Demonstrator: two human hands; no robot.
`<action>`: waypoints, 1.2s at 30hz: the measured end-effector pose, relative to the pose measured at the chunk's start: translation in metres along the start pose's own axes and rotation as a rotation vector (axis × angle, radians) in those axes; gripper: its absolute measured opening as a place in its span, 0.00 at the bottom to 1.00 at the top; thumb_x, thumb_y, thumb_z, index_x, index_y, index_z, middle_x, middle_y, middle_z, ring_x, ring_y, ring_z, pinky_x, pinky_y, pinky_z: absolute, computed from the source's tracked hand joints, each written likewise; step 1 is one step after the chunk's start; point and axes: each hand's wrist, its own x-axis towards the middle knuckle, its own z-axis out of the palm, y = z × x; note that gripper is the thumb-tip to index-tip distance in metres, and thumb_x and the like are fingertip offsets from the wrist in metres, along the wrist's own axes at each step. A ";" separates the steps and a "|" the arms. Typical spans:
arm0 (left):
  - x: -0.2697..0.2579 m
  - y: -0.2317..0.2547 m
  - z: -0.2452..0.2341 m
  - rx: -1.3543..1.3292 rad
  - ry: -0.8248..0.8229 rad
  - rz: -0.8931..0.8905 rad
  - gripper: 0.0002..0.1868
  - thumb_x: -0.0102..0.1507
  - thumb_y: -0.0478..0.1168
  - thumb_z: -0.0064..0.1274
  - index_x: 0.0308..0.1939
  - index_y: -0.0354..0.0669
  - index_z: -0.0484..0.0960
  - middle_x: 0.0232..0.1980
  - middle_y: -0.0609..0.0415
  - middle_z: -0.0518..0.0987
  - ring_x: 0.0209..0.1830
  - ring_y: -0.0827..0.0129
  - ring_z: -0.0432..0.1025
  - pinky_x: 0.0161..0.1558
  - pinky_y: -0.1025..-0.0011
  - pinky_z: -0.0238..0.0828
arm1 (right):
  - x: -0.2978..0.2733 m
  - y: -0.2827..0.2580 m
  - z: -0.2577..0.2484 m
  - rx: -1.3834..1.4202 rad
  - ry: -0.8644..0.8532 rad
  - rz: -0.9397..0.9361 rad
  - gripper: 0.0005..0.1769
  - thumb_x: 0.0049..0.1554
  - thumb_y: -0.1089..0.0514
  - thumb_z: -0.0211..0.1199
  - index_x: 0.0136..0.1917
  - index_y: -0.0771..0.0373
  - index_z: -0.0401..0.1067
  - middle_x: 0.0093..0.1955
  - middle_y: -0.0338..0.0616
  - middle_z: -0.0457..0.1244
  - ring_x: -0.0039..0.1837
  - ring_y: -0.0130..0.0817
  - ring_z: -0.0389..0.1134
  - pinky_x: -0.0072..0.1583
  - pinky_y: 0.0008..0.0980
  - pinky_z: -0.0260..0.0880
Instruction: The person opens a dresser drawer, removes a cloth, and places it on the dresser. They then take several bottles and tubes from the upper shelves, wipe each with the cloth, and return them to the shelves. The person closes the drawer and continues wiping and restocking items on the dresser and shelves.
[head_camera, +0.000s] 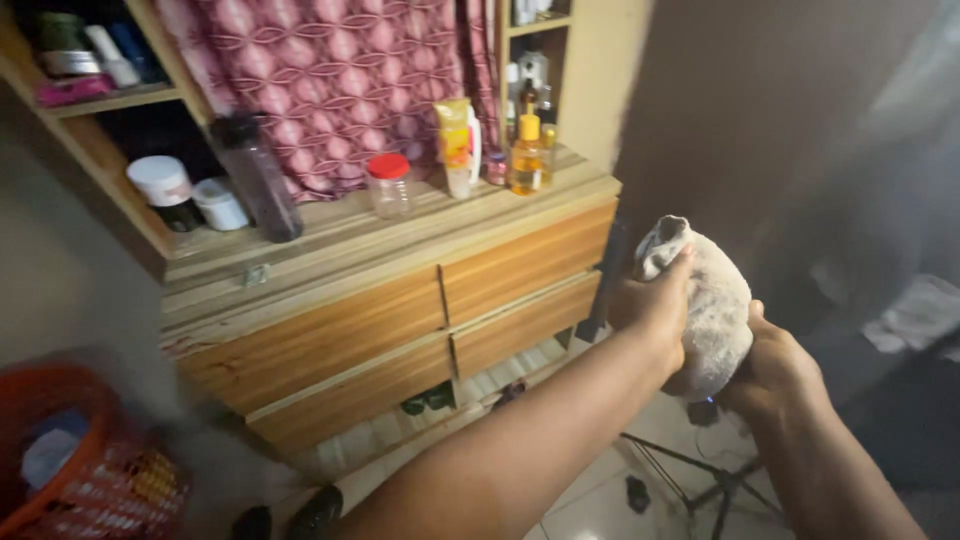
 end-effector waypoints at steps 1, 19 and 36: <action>0.014 0.003 -0.005 0.043 0.033 0.045 0.44 0.54 0.66 0.65 0.66 0.46 0.74 0.70 0.43 0.69 0.69 0.51 0.66 0.66 0.55 0.68 | 0.014 0.004 0.003 0.009 0.019 -0.011 0.28 0.70 0.44 0.36 0.73 0.61 0.61 0.73 0.48 0.61 0.71 0.44 0.64 0.71 0.50 0.63; 0.244 0.104 0.025 -0.198 0.122 0.412 0.27 0.65 0.57 0.49 0.45 0.34 0.85 0.44 0.42 0.86 0.46 0.55 0.80 0.49 0.60 0.73 | 0.206 -0.058 0.090 -0.386 -0.013 0.336 0.40 0.59 0.29 0.43 0.70 0.58 0.68 0.58 0.47 0.70 0.57 0.44 0.72 0.61 0.48 0.69; 0.392 0.259 0.042 -0.009 0.242 0.564 0.39 0.57 0.68 0.66 0.50 0.34 0.82 0.50 0.42 0.78 0.50 0.54 0.75 0.48 0.60 0.71 | 0.406 -0.099 0.187 -0.359 -0.346 -0.107 0.22 0.59 0.56 0.55 0.64 0.65 0.70 0.54 0.49 0.69 0.51 0.42 0.72 0.52 0.44 0.73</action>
